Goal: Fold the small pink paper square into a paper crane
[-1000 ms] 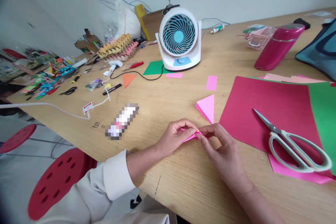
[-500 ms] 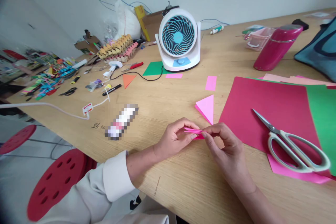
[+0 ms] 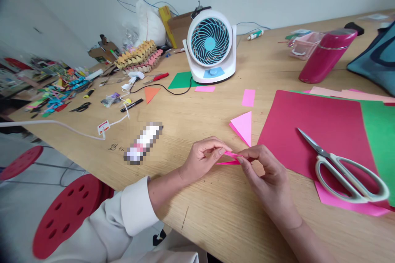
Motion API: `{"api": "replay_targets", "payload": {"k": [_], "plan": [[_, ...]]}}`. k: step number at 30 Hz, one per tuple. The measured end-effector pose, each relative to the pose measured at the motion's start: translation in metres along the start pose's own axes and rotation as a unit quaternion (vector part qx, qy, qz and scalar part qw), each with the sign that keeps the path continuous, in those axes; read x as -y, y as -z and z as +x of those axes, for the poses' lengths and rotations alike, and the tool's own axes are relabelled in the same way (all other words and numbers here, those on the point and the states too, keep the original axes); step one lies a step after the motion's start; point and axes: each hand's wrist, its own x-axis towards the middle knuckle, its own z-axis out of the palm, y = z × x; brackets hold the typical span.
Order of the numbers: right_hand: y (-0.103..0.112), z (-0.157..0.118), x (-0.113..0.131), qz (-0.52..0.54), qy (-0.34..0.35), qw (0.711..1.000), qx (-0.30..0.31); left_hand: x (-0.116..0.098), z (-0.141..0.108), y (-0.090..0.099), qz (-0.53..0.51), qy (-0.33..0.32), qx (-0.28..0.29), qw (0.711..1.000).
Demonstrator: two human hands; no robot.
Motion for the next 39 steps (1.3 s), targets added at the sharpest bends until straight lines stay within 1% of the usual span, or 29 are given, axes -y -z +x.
{"api": "replay_targets", "payload": {"k": [2, 6, 9, 11, 13, 17, 21, 24, 27, 30, 36, 39], "plan": [[0.002, 0.001, 0.0, -0.003, 0.014, 1.0, 0.0, 0.001, 0.002, 0.001, -0.038, 0.043, 0.01, 0.998], [0.009, 0.004, 0.005, -0.029, 0.043, 0.998, 0.019, 0.005, 0.005, 0.001, -0.135, 0.129, 0.076, 0.979], [0.014, 0.005, 0.01, -0.042, 0.026, 0.998, 0.049, 0.008, 0.006, 0.0, -0.187, 0.171, 0.108, 0.961], [0.015, 0.005, 0.011, -0.035, 0.011, 0.998, 0.054, 0.009, 0.005, 0.0, -0.211, 0.188, 0.112, 0.953], [0.014, 0.005, 0.01, -0.022, -0.004, 0.998, 0.052, 0.009, 0.005, -0.001, -0.218, 0.194, 0.107, 0.951], [0.011, 0.004, 0.007, 0.0, -0.031, 0.998, 0.049, 0.009, 0.003, -0.003, -0.202, 0.174, 0.096, 0.959], [0.009, 0.003, 0.005, 0.017, -0.045, 0.997, 0.058, 0.011, 0.001, -0.005, -0.124, 0.144, 0.072, 0.979], [0.007, 0.002, 0.003, 0.024, -0.048, 0.997, 0.059, 0.011, 0.0, -0.006, -0.08, 0.126, 0.064, 0.987], [0.006, 0.001, 0.004, 0.03, -0.056, 0.996, 0.066, 0.008, 0.0, -0.006, -0.041, 0.096, 0.059, 0.993], [0.004, 0.002, 0.006, 0.029, -0.062, 0.995, 0.074, 0.006, -0.001, -0.007, -0.003, 0.063, 0.061, 0.996], [0.001, 0.003, 0.01, 0.019, -0.053, 0.995, 0.084, 0.008, -0.003, -0.008, 0.024, 0.02, 0.053, 0.998], [0.0, 0.002, 0.01, 0.009, -0.068, 0.994, 0.086, 0.01, -0.005, -0.009, 0.04, 0.006, 0.063, 0.997]]}}
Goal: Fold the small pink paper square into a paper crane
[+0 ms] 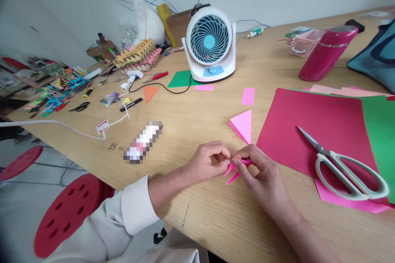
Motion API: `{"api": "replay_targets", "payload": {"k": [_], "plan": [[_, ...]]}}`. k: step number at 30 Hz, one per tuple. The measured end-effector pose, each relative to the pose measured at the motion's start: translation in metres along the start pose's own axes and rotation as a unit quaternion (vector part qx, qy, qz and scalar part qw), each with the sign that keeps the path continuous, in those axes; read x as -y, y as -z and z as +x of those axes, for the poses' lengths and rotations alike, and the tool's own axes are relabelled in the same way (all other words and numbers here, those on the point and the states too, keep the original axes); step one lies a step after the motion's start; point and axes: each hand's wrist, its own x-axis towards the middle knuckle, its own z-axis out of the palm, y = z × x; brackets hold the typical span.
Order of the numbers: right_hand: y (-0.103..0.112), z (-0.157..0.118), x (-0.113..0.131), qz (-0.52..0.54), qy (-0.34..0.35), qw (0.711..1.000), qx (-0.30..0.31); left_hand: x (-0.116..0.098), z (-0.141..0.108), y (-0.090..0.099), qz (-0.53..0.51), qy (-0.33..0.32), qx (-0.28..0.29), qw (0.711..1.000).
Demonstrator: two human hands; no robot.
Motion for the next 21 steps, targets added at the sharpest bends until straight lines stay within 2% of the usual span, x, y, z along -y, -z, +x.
{"api": "replay_targets", "payload": {"k": [7, 14, 21], "plan": [[-0.003, 0.0, 0.0, 0.023, -0.086, 0.994, -0.07, 0.001, -0.001, -0.001, 0.047, -0.022, 0.011, 0.999], [-0.002, 0.0, -0.01, 0.038, -0.105, 0.985, -0.133, -0.006, -0.003, 0.002, 0.086, -0.035, 0.02, 0.996], [-0.004, 0.002, -0.003, 0.066, -0.12, 0.985, -0.103, -0.009, -0.004, -0.001, 0.142, -0.012, 0.011, 0.99]]}}
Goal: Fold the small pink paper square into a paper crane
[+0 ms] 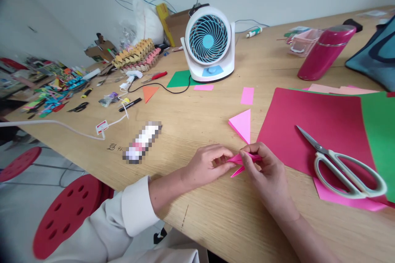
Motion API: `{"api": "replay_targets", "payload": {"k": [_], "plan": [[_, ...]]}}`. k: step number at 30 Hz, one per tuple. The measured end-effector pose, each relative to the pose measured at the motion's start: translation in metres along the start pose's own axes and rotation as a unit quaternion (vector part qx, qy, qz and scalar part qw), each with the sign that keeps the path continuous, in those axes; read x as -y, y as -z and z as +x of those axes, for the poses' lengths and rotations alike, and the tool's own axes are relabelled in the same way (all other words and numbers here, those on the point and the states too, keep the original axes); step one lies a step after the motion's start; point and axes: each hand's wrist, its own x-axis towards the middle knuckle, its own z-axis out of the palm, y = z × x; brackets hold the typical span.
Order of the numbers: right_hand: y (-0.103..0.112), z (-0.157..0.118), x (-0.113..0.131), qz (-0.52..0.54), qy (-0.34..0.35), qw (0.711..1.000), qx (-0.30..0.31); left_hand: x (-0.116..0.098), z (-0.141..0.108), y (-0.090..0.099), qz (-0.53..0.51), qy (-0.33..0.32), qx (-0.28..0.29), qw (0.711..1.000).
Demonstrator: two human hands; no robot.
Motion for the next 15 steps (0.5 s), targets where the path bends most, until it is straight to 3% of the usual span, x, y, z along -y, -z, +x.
{"api": "replay_targets", "payload": {"k": [9, 15], "plan": [[0.0004, 0.0003, 0.0, 0.011, -0.001, 0.999, 0.035, 0.0038, -0.0005, -0.0012, -0.007, 0.011, -0.016, 1.0], [0.0, 0.001, -0.0017, -0.002, 0.049, 0.996, 0.076, 0.0079, 0.0009, -0.0009, 0.039, -0.048, -0.021, 0.998]]}}
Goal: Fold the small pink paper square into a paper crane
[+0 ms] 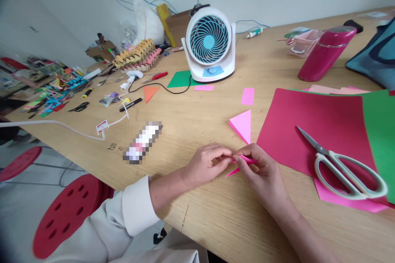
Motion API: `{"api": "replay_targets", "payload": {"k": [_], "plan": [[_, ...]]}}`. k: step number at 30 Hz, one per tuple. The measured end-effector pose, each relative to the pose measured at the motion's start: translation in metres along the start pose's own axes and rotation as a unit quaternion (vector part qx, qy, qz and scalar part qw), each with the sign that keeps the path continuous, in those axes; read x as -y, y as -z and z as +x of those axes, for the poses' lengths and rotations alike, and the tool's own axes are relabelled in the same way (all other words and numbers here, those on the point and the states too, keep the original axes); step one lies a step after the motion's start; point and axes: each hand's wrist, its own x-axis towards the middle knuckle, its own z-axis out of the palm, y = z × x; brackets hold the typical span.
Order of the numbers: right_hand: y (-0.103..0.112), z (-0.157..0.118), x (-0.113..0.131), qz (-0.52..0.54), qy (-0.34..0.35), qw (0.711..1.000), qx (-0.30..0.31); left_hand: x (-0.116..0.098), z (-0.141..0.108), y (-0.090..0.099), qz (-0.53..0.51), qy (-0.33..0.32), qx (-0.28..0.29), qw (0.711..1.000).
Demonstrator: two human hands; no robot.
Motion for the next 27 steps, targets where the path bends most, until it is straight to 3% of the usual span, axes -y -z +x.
{"api": "replay_targets", "payload": {"k": [8, 19, 24, 27], "plan": [[0.001, -0.001, 0.0, -0.051, 0.044, 0.998, 0.014, -0.002, 0.0, 0.003, 0.056, -0.04, 0.011, 0.998], [0.008, 0.001, 0.003, -0.06, 0.021, 0.998, -0.02, 0.0, -0.001, 0.003, 0.033, -0.011, 0.034, 0.999], [0.011, 0.001, -0.001, -0.072, 0.009, 0.997, -0.023, 0.0, -0.001, 0.002, -0.064, 0.067, 0.06, 0.994], [0.013, 0.003, -0.003, 0.001, -0.004, 0.999, -0.047, -0.001, 0.0, 0.001, -0.139, 0.147, 0.057, 0.978]]}}
